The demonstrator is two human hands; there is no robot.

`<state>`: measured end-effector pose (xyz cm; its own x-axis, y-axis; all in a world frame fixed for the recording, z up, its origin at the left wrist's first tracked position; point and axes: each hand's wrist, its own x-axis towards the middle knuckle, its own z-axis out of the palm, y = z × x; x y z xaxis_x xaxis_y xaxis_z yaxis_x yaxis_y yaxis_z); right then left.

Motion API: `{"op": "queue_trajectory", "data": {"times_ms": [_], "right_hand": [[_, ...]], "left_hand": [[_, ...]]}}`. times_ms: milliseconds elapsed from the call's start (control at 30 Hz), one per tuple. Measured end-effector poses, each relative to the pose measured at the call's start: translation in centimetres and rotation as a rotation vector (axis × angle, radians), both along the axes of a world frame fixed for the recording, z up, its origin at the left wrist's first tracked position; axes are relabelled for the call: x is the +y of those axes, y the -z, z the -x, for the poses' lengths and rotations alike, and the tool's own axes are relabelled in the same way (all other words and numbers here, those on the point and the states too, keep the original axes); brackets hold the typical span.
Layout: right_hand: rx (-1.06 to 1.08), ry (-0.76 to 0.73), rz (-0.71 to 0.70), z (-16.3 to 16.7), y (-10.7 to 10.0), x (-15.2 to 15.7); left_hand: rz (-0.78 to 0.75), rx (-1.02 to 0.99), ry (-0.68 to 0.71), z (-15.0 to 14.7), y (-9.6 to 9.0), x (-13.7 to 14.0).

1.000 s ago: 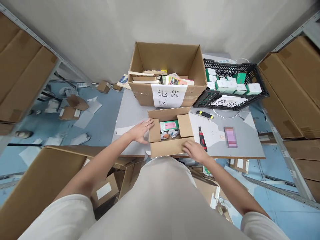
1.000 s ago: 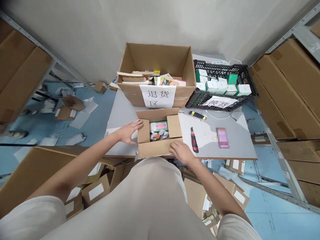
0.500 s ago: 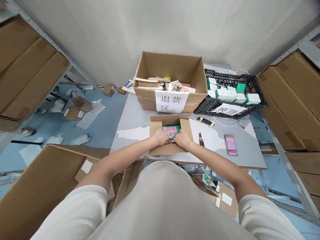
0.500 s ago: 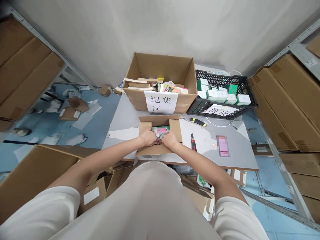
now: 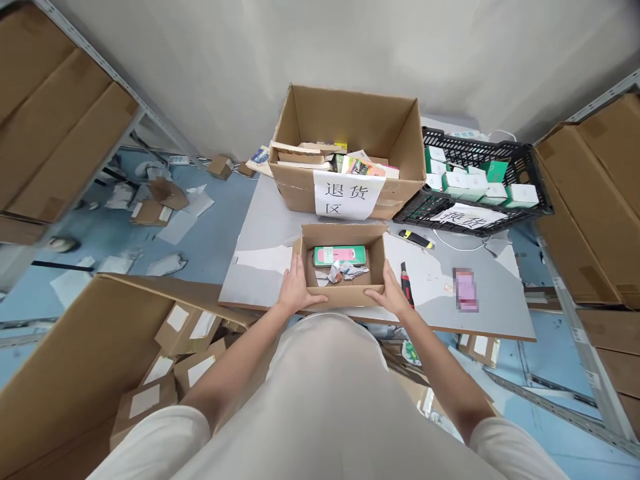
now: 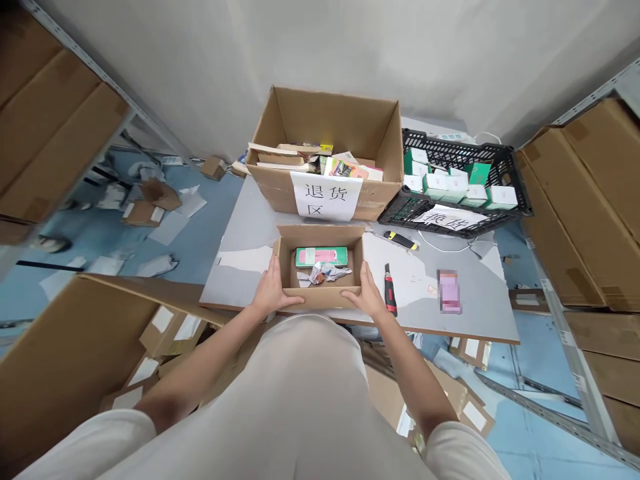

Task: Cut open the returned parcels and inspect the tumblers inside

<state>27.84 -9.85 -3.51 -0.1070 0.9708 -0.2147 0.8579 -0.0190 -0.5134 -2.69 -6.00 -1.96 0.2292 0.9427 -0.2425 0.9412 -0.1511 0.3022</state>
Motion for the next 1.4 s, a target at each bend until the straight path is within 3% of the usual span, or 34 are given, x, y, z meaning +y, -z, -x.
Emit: {"op": "queue_trajectory", "data": {"times_ms": [100,200,267,367,533,633,767,900,1133,1400], "right_hand": [[-0.125,-0.026,0.025,-0.2,-1.4,0.4],[-0.379,-0.087,-0.028,-0.2,-4.7,1.9],[-0.466,-0.179,-0.052,0.8,-6.9,4.0],[-0.498,-0.328,0.081,3.9,-8.1,8.3],[-0.592,-0.324,0.275,8.4,-3.8,13.8],[-0.600,-0.345,0.284,8.2,-0.9,14.1],[-0.561,-0.422,0.293,6.3,1.1,13.5],[-0.488,-0.469,0.322,5.2,2.1,13.5],[-0.472,-0.413,0.308,5.4,3.8,12.4],[-0.368,-0.489,0.194,4.9,1.3,12.9]], "left_hand": [[-0.023,-0.043,-0.005,0.3,0.4,0.1],[-0.033,-0.020,0.002,0.5,-0.5,0.1],[-0.051,0.031,0.011,0.5,-1.6,0.2],[-0.053,0.124,0.085,-0.4,-3.6,0.5],[0.054,0.101,0.287,-3.6,-5.4,0.5],[0.083,0.057,0.313,-5.1,-4.3,-0.4],[0.083,0.028,0.286,-5.2,-2.3,-1.5],[0.075,0.011,0.287,-4.9,-1.6,-1.8],[0.045,0.037,0.311,-5.1,-1.4,-2.0],[0.045,0.057,0.304,-5.1,-1.4,-1.6]]}}
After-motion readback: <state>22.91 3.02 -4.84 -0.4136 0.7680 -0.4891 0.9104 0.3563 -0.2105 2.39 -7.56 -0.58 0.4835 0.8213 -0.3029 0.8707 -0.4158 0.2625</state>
